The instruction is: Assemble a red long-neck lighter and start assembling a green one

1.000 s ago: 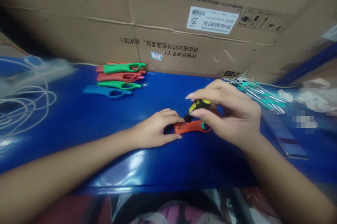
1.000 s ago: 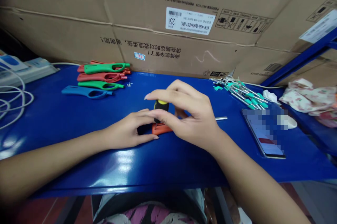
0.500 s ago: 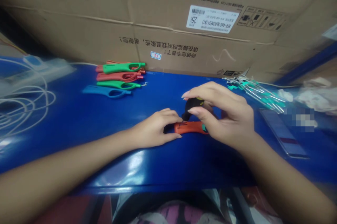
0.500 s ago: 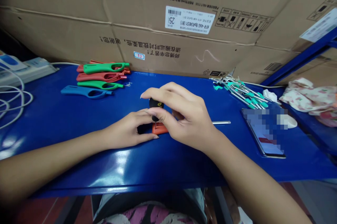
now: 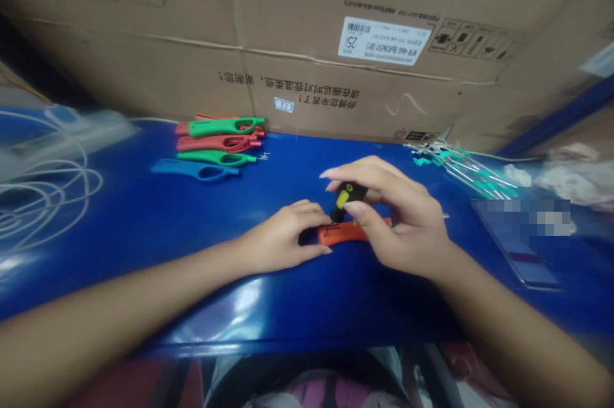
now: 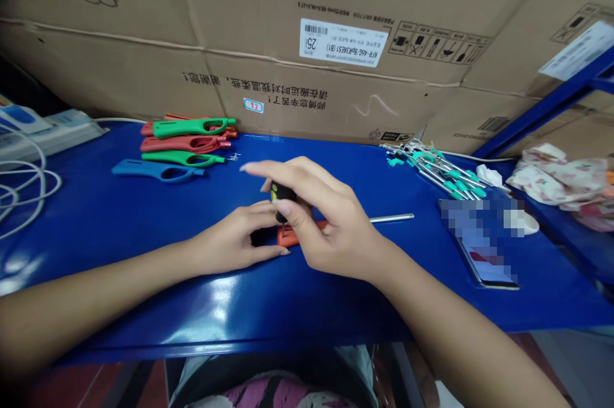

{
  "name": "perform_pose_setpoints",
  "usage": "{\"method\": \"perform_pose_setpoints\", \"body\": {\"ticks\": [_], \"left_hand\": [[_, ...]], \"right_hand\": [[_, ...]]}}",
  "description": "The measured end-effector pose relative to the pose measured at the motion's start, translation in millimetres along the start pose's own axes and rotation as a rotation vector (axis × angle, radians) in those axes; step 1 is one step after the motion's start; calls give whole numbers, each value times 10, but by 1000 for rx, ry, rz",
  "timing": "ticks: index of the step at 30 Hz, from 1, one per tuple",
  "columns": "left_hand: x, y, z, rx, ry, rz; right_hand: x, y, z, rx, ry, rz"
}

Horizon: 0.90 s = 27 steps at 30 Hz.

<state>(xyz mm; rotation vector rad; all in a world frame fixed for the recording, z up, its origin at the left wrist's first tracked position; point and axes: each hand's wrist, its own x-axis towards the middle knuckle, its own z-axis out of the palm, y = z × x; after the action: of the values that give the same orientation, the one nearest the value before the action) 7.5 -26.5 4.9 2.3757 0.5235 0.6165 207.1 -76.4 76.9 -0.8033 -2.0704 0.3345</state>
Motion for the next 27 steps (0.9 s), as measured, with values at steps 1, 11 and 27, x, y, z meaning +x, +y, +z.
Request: {"method": "perform_pose_setpoints", "body": {"ticks": [1, 11, 27], "left_hand": [[-2, 3, 4, -3, -1, -5], [-1, 34, 22, -11, 28, -40], [3, 45, 42, -40, 80, -33]], "right_hand": [[3, -4, -2, -12, 15, -6], [14, 4, -31, -77, 56, -2], [-3, -66, -66, -7, -33, 25]]}}
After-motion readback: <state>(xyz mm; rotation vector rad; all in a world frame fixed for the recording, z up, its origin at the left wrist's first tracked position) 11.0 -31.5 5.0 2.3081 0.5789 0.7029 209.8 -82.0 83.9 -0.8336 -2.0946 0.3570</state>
